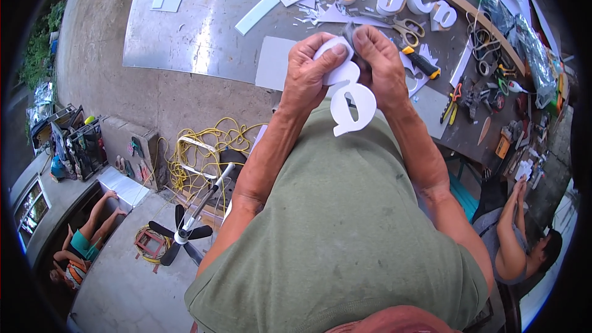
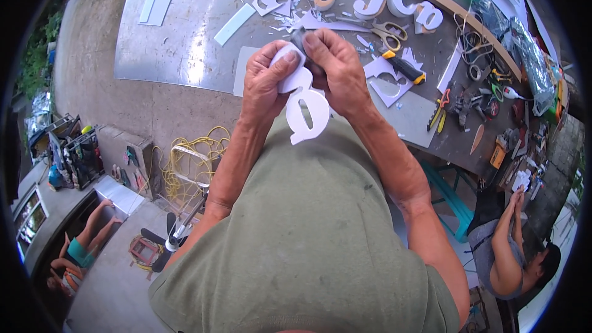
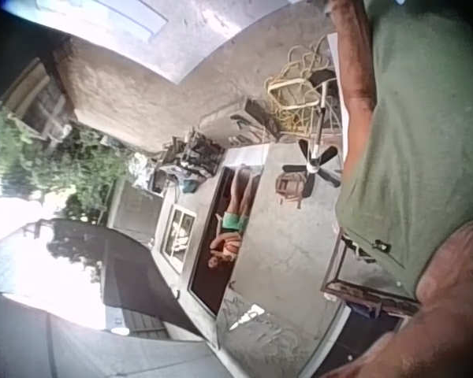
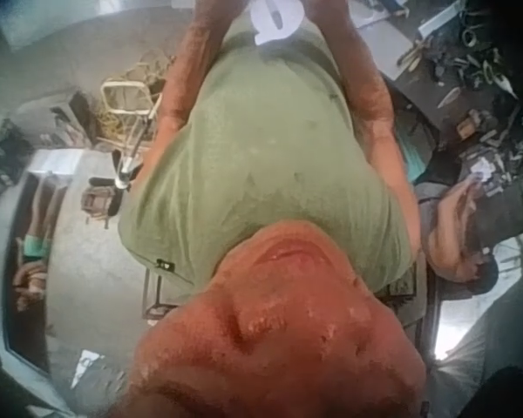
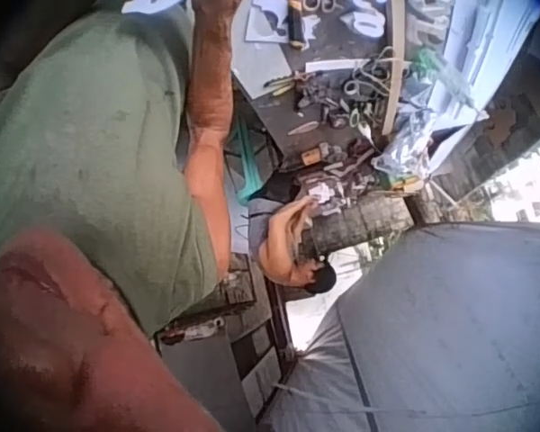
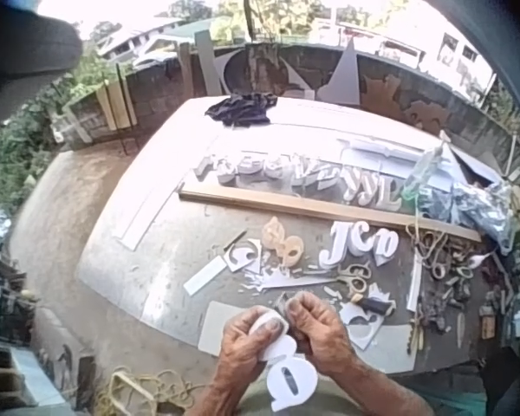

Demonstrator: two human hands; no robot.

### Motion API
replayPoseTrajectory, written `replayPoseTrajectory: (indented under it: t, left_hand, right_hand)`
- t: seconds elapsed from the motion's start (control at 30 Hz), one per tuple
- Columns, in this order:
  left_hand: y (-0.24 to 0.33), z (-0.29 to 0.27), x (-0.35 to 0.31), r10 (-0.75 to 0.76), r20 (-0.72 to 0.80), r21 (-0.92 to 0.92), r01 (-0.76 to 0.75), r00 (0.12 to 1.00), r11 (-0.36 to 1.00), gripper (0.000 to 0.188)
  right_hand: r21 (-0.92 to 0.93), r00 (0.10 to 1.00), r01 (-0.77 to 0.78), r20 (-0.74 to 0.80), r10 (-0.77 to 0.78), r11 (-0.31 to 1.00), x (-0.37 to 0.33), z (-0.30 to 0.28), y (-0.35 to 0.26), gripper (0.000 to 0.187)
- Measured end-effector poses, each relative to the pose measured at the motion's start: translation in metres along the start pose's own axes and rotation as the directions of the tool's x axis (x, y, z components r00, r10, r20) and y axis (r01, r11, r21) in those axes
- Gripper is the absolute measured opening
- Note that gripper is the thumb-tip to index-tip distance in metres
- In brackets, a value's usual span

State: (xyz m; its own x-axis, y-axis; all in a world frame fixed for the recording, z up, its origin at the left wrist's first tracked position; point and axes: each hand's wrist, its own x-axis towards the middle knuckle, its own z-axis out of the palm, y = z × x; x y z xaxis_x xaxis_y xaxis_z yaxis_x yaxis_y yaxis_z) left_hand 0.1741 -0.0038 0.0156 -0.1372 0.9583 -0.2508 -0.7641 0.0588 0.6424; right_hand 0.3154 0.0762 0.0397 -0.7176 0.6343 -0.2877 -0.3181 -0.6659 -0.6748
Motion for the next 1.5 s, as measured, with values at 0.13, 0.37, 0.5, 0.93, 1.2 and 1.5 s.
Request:
replayPoseTrajectory:
  t: [0.13,0.37,0.5,0.93,1.2,1.5]
  left_hand:
    - [0.004,0.003,0.006,0.036,-0.032,0.000,-0.036,0.999,0.999,0.012]
    - [0.004,0.001,0.007,-0.016,-0.008,-0.042,0.015,1.000,0.999,0.012]
    - [0.007,0.004,0.008,-0.025,-0.001,-0.014,0.025,1.000,1.000,0.012]
    - [0.012,-0.003,0.006,0.057,0.024,0.027,-0.058,0.998,0.998,0.012]
    - [0.016,-0.002,0.006,0.095,0.045,0.448,-0.105,0.994,0.888,0.017]
    - [0.021,-0.003,0.009,0.075,-0.024,0.585,-0.047,0.997,0.810,0.020]
  right_hand:
    - [0.010,0.986,0.075,-0.152,-0.073,0.997,-0.004,0.013,0.018,0.023]
    - [-0.191,0.982,0.128,-0.114,-0.151,0.973,-0.001,0.003,0.017,0.025]
    - [-0.269,0.979,0.144,-0.103,-0.177,0.952,0.005,0.003,0.012,0.027]
    - [-0.043,0.995,0.095,-0.002,-0.095,0.995,-0.005,-0.010,0.005,0.025]
    - [-0.502,0.967,0.063,-0.184,-0.177,0.863,0.008,-0.028,-0.001,0.024]
    - [-0.787,0.917,0.160,-0.105,-0.386,0.596,-0.006,-0.003,-0.001,0.020]
